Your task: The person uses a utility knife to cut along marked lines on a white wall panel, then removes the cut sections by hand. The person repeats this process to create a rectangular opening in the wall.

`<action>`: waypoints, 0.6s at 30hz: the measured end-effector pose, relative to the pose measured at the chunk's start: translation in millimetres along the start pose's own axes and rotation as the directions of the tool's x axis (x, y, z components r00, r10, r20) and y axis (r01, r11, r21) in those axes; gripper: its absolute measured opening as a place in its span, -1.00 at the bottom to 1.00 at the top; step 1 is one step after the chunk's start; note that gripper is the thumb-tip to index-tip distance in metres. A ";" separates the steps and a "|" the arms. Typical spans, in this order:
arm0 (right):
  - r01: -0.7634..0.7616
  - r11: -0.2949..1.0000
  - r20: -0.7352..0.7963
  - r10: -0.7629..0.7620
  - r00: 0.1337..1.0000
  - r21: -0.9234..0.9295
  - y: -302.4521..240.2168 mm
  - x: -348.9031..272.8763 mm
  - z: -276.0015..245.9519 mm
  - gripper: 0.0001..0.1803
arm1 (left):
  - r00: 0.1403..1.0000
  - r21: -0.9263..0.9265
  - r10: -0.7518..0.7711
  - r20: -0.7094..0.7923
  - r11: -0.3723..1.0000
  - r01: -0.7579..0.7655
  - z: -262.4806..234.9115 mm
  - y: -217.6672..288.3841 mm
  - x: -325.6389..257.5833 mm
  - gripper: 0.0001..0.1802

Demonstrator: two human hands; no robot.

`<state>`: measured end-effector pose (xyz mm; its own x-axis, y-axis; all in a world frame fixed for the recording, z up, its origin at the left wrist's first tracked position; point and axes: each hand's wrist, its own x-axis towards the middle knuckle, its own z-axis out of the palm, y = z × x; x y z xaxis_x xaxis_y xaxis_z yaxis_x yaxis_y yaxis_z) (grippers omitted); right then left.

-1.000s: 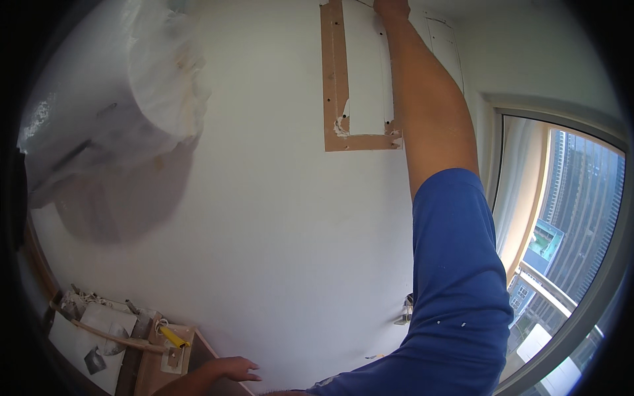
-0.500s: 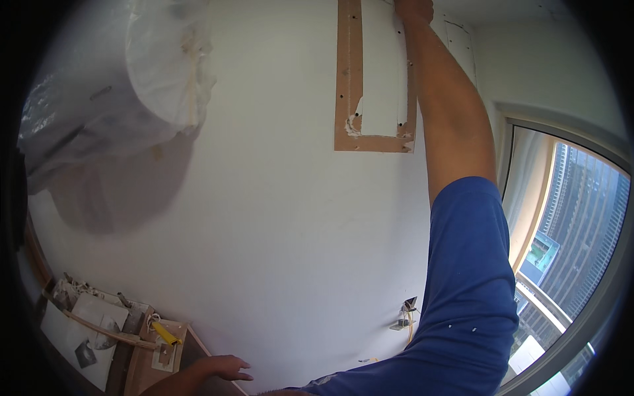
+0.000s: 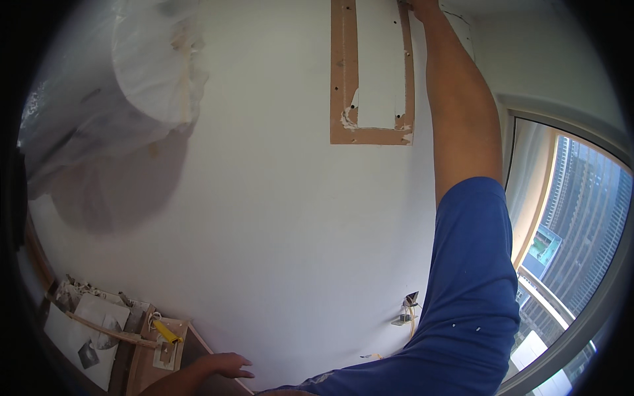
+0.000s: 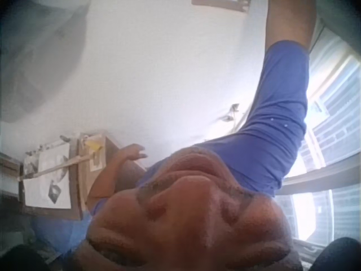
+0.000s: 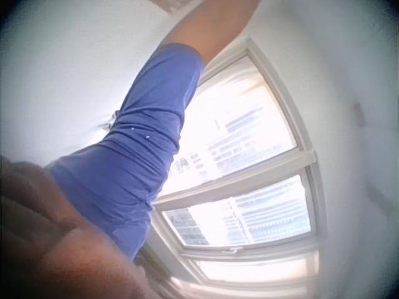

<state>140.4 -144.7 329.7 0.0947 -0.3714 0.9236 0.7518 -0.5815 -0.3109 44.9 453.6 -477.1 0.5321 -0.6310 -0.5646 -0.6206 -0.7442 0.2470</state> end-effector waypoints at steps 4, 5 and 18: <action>0.059 0.982 -0.001 -0.060 0.998 -0.179 10.0 15.7 -17.2 -0.76 | 1.000 0.004 -0.005 -0.017 1.000 0.005 -7.7 4.3 -2.7 -0.10; 0.208 0.921 -0.026 -0.229 0.973 -0.330 13.8 21.7 -19.4 -0.73 | 1.000 0.010 0.005 -0.020 1.000 -0.004 -9.9 5.4 -0.6 -0.09; 0.329 0.600 0.018 -0.463 0.886 -0.729 -28.4 -20.8 4.2 -0.72 | 1.000 -0.020 0.004 0.018 1.000 -0.003 -9.0 6.0 -0.9 -0.10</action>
<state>119.8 -117.4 320.3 -0.2525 -0.0462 0.9665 0.0069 -0.9989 -0.0459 45.9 447.7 -468.0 0.5192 -0.6297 -0.5779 -0.6109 -0.7463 0.2643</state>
